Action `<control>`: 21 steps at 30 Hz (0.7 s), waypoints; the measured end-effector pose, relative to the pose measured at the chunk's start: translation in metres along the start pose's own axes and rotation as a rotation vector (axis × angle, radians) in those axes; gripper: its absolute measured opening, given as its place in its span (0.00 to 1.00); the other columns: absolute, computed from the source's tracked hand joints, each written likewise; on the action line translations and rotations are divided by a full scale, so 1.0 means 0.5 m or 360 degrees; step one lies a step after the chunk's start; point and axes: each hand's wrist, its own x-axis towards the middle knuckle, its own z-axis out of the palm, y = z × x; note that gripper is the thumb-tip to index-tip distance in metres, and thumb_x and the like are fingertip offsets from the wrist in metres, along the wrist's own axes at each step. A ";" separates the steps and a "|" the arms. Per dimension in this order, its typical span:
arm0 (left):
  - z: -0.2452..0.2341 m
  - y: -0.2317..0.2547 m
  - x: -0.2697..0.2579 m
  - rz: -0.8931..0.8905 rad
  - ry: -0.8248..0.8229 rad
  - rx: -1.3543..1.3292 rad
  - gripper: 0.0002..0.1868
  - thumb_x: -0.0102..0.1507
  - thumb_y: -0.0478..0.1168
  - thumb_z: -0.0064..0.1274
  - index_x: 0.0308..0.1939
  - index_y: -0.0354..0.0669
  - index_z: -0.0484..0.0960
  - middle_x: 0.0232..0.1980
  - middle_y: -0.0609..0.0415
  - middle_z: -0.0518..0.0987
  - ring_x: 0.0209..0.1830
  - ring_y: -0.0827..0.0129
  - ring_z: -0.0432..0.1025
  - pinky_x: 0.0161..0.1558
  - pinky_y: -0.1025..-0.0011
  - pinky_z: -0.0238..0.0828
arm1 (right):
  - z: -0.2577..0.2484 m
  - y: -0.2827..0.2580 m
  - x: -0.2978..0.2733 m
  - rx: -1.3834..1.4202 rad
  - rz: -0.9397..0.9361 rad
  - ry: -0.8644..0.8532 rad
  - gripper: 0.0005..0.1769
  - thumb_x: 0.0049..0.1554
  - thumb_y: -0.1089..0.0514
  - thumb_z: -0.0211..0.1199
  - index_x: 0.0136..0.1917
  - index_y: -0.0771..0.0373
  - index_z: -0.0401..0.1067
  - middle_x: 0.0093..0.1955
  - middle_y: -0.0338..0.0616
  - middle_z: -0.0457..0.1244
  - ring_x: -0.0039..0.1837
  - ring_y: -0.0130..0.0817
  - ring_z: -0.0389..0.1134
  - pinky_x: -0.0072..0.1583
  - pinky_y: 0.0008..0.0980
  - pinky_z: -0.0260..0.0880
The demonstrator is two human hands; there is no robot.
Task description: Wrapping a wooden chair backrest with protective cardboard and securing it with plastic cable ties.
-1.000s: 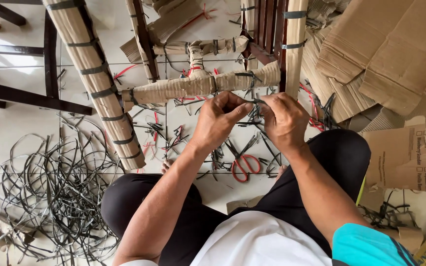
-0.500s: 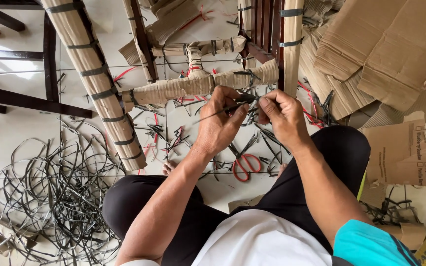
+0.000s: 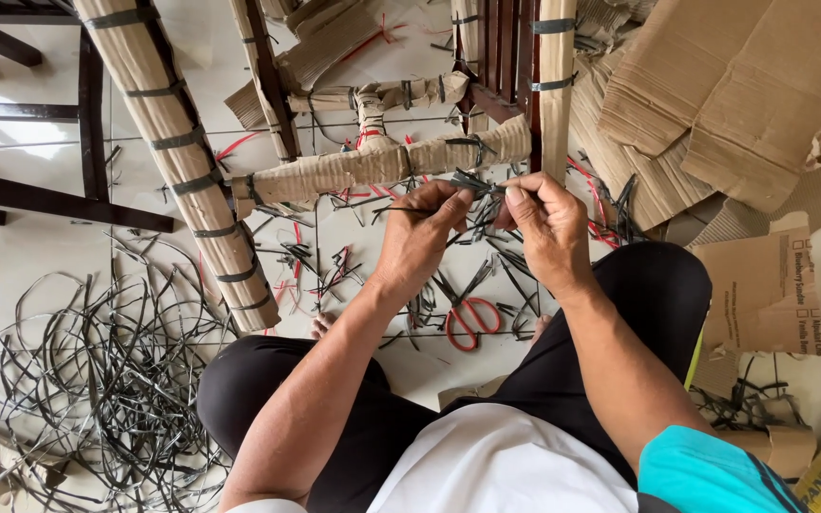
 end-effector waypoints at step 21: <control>0.017 0.000 0.004 0.0272 -0.0039 0.0163 0.09 0.67 0.47 0.61 0.46 0.50 0.89 0.36 0.58 0.85 0.39 0.80 0.75 0.44 0.75 0.76 | -0.003 -0.035 0.002 0.0022 -0.0014 0.0082 0.09 0.67 0.61 0.59 0.51 0.67 0.78 0.36 0.47 0.69 0.43 0.27 0.70 0.49 0.30 0.76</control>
